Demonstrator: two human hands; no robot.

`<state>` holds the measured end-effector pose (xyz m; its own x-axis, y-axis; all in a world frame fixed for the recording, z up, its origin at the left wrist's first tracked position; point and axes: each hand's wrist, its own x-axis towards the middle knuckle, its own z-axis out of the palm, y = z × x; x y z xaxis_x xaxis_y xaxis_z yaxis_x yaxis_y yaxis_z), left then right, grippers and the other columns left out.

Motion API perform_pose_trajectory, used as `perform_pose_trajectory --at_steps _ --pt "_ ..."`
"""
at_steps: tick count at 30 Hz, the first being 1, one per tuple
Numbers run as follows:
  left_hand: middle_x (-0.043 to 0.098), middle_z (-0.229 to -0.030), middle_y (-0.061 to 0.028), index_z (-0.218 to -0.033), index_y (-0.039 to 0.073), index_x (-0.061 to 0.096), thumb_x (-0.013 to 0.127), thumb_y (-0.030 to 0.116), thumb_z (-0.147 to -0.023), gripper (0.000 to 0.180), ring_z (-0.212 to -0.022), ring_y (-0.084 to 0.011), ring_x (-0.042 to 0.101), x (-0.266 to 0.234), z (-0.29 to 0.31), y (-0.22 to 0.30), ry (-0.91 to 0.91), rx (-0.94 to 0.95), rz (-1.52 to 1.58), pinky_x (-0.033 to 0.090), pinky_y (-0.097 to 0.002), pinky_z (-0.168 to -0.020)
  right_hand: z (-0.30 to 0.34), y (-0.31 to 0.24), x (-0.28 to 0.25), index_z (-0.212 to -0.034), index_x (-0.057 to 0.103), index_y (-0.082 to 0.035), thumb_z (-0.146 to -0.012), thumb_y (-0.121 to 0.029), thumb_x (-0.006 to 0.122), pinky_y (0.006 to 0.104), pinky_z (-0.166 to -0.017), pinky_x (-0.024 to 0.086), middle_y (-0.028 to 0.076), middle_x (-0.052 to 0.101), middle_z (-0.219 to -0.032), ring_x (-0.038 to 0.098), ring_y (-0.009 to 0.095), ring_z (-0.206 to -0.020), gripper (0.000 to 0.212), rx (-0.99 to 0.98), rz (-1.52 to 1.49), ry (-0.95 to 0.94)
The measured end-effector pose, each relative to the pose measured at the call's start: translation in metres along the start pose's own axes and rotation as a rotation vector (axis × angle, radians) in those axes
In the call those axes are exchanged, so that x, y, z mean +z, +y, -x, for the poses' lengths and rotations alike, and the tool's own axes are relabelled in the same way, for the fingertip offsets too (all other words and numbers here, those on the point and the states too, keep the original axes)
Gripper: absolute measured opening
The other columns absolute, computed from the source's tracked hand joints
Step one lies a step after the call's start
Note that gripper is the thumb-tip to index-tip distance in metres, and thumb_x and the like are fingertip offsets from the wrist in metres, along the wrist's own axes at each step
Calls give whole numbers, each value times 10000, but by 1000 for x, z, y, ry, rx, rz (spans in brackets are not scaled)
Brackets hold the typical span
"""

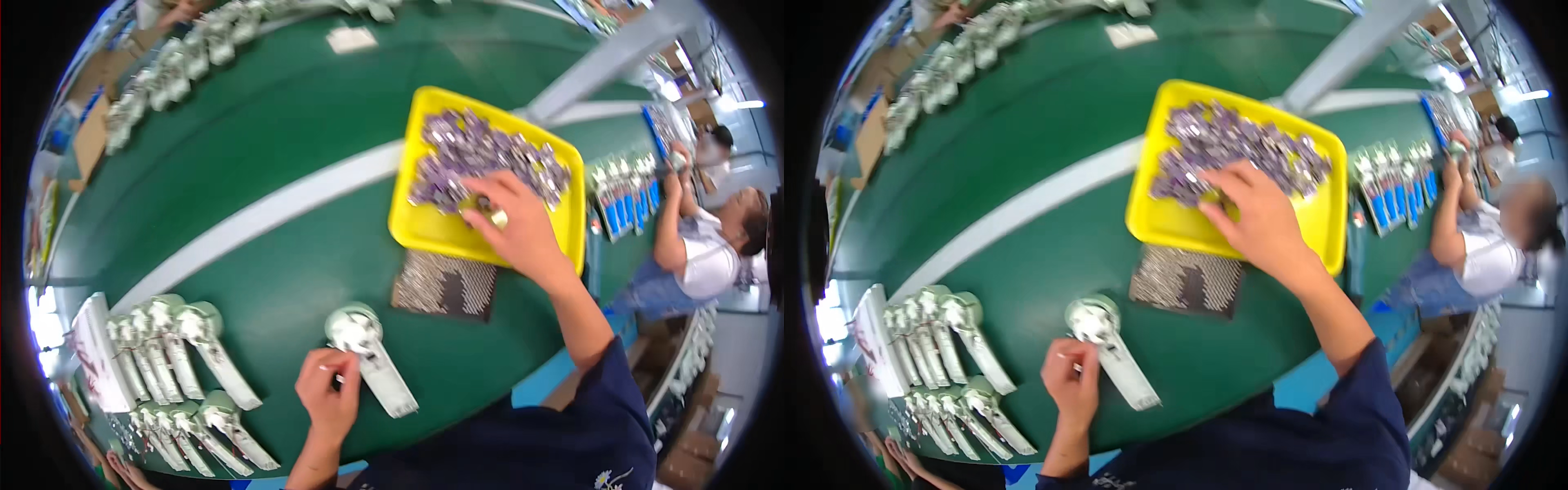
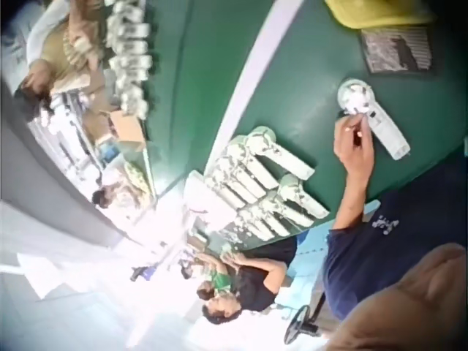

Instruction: The person assembles portable fans by placing circuit boards into the fan casings, driving screws to secure them with an electric screwdriver, and placing the assembled fan parts onto the table.

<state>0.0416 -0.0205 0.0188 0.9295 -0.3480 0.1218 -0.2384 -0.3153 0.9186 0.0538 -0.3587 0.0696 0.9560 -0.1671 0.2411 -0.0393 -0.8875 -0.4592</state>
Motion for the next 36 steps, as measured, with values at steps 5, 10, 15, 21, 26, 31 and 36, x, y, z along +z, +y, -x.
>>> perform_pose_trajectory --at_steps 5,10,15,21,26,31,36 --pt "681 -864 -100 -861 -7 716 736 -21 -831 39 -714 -157 648 8 5 -17 16 10 82 511 -258 -590 -4 20 32 -1195 659 -99 -800 -76 768 354 -748 537 100 590 -1051 645 261 -826 411 57 78 -67" --pt "679 -890 -86 -985 -5 701 673 32 -918 82 -731 -134 637 0 13 -5 21 36 20 513 -253 -627 3 13 23 -1157 611 -60 -826 -46 754 255 -594 474 34 599 -852 570 117 -657 361 227 -229 97" --pt "692 -902 -88 -918 -5 728 738 0 -854 65 -753 -147 672 9 7 -11 59 -42 160 544 -257 -624 26 5 36 -1212 556 -50 -887 -30 691 180 -525 385 -11 572 -791 502 57 -601 352 433 -1107 317" --pt "694 -912 -103 -946 -13 723 713 16 -883 71 -772 -164 683 3 0 -6 41 -68 187 551 -264 -665 49 -70 53 -1264 554 -55 -934 -24 613 256 -519 398 75 573 -891 497 114 -626 336 454 -1605 -173" --pt "695 -911 -105 -959 -9 723 700 19 -891 78 -793 -171 687 0 3 -7 20 -60 202 553 -275 -668 70 -81 67 -1291 542 -22 -951 -24 595 276 -563 437 99 572 -976 505 130 -631 344 407 -1585 -385" --pt "681 -900 -97 -978 -10 705 674 26 -914 80 -778 -151 677 4 12 -8 34 -45 169 540 -263 -656 89 -79 72 -1311 520 8 -946 -24 618 303 -605 487 93 579 -994 574 152 -666 379 255 -1539 -407" --pt "650 -843 -83 -987 -20 676 637 13 -931 76 -708 -129 630 7 14 -23 -28 -174 192 497 -259 -616 91 -72 75 -1322 524 -2 -923 -2 650 265 -623 487 70 595 -1021 590 121 -704 418 259 -1299 -469"
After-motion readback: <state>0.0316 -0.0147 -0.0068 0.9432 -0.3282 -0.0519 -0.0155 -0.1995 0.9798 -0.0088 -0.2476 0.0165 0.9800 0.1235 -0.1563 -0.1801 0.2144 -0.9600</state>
